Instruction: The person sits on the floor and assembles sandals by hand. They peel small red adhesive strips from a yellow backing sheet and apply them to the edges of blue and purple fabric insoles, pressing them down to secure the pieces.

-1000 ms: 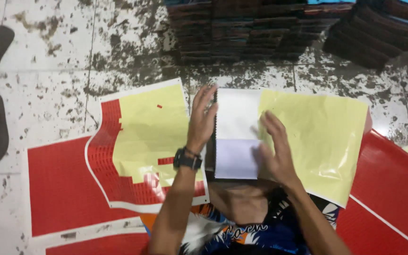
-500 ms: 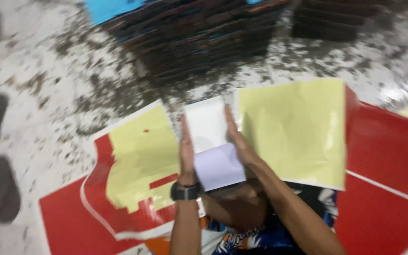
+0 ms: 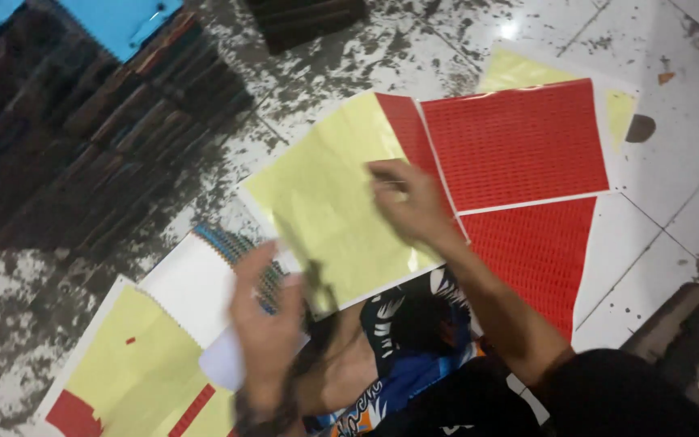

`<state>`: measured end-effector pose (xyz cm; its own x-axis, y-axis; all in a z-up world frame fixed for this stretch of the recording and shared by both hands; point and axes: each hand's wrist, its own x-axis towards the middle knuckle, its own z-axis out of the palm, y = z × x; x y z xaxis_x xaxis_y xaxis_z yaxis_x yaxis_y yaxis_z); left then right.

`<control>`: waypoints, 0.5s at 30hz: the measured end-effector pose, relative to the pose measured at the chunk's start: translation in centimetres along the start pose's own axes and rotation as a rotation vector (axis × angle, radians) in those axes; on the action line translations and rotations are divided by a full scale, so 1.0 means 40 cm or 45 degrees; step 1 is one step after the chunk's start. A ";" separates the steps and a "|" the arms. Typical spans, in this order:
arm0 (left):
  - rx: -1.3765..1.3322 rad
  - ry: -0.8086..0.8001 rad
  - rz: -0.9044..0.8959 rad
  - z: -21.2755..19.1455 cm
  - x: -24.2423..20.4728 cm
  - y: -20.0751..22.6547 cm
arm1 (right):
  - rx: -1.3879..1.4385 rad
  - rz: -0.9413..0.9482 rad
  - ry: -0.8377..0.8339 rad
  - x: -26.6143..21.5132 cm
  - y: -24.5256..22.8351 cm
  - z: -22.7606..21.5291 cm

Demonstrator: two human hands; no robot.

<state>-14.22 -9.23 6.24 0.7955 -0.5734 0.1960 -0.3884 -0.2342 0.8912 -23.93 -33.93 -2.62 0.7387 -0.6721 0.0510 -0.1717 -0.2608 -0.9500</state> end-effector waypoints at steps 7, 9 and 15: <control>0.290 -0.516 0.314 0.401 0.104 0.006 | -0.338 0.448 0.288 -0.105 0.205 -0.192; 0.531 -0.842 0.058 0.414 0.118 0.020 | -0.249 0.562 0.182 -0.120 0.169 -0.177; 0.532 -0.704 -0.012 0.396 0.024 0.003 | -0.102 0.520 0.107 -0.149 0.082 -0.156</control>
<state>-20.88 -22.24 0.06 0.4889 -0.8598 -0.1476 -0.6174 -0.4605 0.6377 -32.98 -35.11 -4.12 0.5443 -0.7848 -0.2965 -0.4918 -0.0122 -0.8706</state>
